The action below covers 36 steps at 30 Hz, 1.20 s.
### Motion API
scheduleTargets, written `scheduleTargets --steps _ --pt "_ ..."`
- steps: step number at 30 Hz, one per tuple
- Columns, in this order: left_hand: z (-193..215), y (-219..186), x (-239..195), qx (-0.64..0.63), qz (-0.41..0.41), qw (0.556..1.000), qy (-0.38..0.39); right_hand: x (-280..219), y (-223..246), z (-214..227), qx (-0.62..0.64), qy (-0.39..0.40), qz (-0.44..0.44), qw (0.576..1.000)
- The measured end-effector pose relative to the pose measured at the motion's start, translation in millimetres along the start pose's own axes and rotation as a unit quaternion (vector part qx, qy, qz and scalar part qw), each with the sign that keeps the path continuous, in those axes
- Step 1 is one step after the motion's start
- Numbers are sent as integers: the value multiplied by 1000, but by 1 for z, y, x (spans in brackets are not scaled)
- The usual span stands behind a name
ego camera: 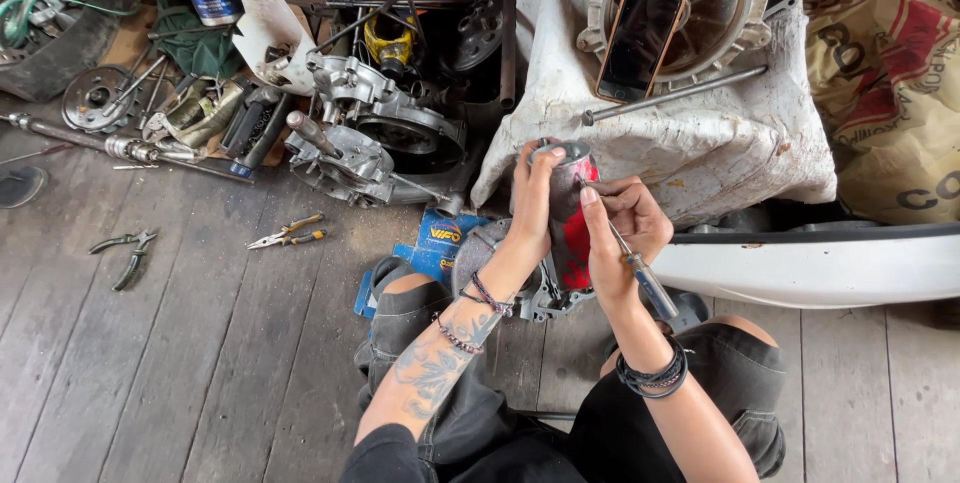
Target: The person is cleaning the internal surface of a motorcycle engine cylinder by scraping it with a flathead screwdriver.
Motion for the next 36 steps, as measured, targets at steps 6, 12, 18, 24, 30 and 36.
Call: scheduleTargets --steps 6,12,18,24,30,36 --pt "8 24 25 38 40 992 112 1 -8 7 22 -11 -48 999" --pt "9 23 52 90 -67 978 177 -8 -9 -4 67 3 -147 987" --pt "29 51 41 159 -22 969 187 -17 -22 -4 85 0 -294 952" --pt "30 -5 11 205 -181 921 276 -21 -25 4 91 17 -289 953" --pt "32 -13 -4 223 -233 907 271 -23 -43 26 132 23 -285 949" --pt "35 -12 -14 159 -214 919 291 -39 -22 -2 203 104 -370 901"
Point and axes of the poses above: each hand's wrist, its own x-axis towards the middle knuckle, its own z-axis out of the back of the hand, y = z × x, the point moved 8 cm from there along x, towards the middle knuckle, and after that the axes turned 12 degrees about -z, right-handed, at the moved point
